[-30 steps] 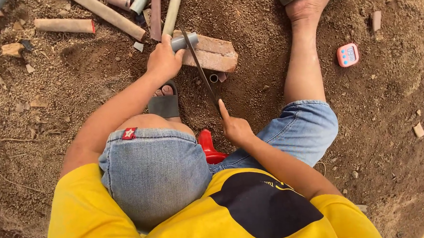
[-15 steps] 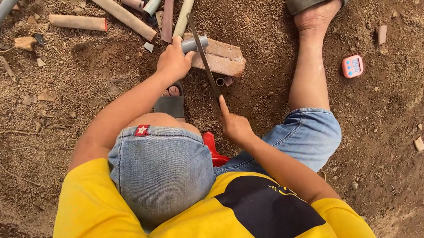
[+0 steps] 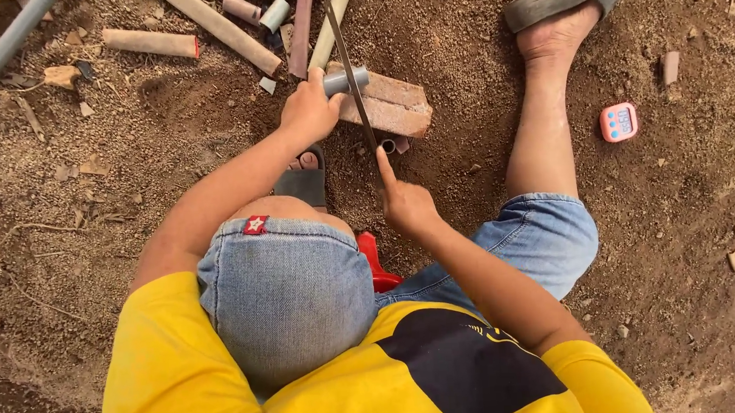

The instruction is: The person sits on the ground and uses a handheld hacksaw blade to cut through a PVC pipe supported by a brick.

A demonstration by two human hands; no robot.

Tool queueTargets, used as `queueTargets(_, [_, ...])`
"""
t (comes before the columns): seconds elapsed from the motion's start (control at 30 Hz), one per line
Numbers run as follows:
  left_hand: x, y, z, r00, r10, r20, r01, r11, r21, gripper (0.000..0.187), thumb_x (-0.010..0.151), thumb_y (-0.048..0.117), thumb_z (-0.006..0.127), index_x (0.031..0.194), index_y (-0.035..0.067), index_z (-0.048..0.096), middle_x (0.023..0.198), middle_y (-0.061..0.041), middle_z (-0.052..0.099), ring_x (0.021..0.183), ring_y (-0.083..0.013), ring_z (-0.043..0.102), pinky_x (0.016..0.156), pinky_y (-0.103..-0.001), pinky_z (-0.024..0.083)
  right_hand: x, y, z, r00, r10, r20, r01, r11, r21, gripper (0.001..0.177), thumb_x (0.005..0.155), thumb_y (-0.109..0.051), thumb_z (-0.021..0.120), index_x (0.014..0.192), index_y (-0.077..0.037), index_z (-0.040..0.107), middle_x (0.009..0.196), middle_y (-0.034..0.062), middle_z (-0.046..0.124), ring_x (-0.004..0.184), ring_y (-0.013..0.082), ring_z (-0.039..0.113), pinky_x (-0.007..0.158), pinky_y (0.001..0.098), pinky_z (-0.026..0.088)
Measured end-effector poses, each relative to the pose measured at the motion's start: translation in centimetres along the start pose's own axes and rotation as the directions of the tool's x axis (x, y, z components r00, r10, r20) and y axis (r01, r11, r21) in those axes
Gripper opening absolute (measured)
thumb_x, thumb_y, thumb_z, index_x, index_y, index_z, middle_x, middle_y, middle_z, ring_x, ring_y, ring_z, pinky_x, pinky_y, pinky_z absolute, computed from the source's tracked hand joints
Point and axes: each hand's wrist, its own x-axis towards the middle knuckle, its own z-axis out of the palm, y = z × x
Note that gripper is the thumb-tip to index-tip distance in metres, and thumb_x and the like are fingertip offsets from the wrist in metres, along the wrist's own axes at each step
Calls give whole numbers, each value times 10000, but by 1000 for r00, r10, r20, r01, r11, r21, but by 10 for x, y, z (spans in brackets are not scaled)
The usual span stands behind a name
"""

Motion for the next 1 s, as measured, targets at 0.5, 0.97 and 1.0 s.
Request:
queueTargets(0.5, [2,-4,1,999,1,52,-1,1000,-9,534,1101,424,569,1408,11,428,1190,-299,648,1119,-530,716,884,-595,633,2,-9,-25,997,-59,51,53,993,109,829,1081,-151,476,1732,-55,-27,819,251,747,729,459,754,633,552,562])
queueTargets(0.97, [10,-14,10,999,48,14,-48,998,30,556,1108,416,600,1431,-1,421,1194,-317,653,1141,-543,701,939,-610,602,5,4,-15,997,-44,70,38,996,76,814,1060,-104,440,1740,-69,-7,774,221,742,689,412,752,609,512,571])
queueTargets(1.0, [9,-14,8,998,53,13,-54,998,36,556,1108,416,600,1431,-1,421,1194,-317,653,1141,-543,701,939,-610,602,5,0,-19,997,-41,63,36,996,79,814,1060,-104,440,1740,-69,-7,774,221,742,689,412,752,609,512,571])
